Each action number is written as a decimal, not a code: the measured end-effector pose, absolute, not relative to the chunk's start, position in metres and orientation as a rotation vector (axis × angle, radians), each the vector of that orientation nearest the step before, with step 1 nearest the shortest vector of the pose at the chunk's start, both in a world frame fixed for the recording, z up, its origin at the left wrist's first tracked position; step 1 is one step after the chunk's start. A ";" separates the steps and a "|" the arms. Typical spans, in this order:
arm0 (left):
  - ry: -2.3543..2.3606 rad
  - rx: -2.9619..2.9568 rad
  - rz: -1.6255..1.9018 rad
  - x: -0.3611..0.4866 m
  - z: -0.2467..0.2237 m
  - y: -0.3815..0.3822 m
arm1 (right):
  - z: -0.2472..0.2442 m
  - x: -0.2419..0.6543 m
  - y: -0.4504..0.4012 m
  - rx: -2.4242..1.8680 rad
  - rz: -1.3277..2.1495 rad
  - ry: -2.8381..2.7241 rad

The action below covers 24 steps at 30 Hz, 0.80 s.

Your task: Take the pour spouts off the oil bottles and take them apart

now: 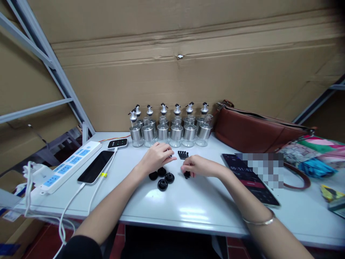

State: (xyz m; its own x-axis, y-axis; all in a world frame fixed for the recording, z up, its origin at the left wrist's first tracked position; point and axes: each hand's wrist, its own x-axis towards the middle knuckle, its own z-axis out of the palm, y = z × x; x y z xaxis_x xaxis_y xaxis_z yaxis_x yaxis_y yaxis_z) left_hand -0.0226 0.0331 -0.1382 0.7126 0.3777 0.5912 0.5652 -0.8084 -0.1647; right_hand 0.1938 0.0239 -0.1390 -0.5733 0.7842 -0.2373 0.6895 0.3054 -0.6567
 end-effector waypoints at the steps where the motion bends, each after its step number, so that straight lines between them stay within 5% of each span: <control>1: -0.734 -2.584 -0.796 -0.023 -0.138 0.033 | -0.139 0.194 0.024 -1.378 1.145 -2.420; 16: -0.739 -2.615 -0.911 -0.022 -0.139 0.033 | -0.134 0.194 0.023 -1.338 1.176 -2.455; 20: -0.928 -2.806 -1.227 -0.017 -0.138 0.027 | -0.126 0.191 0.021 -1.283 0.853 -2.343; 24: -1.063 -2.921 -1.701 -0.005 -0.140 0.019 | -0.124 0.179 0.015 -0.957 1.125 -2.076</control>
State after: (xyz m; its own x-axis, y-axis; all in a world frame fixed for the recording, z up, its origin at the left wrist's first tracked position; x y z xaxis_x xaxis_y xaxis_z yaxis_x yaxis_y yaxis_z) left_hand -0.0047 0.0192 -0.1400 0.3846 0.6629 0.6424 0.2871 -0.7473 0.5993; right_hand 0.1794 0.0154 -0.1239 -0.5708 0.8068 0.1523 0.3131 0.3853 -0.8680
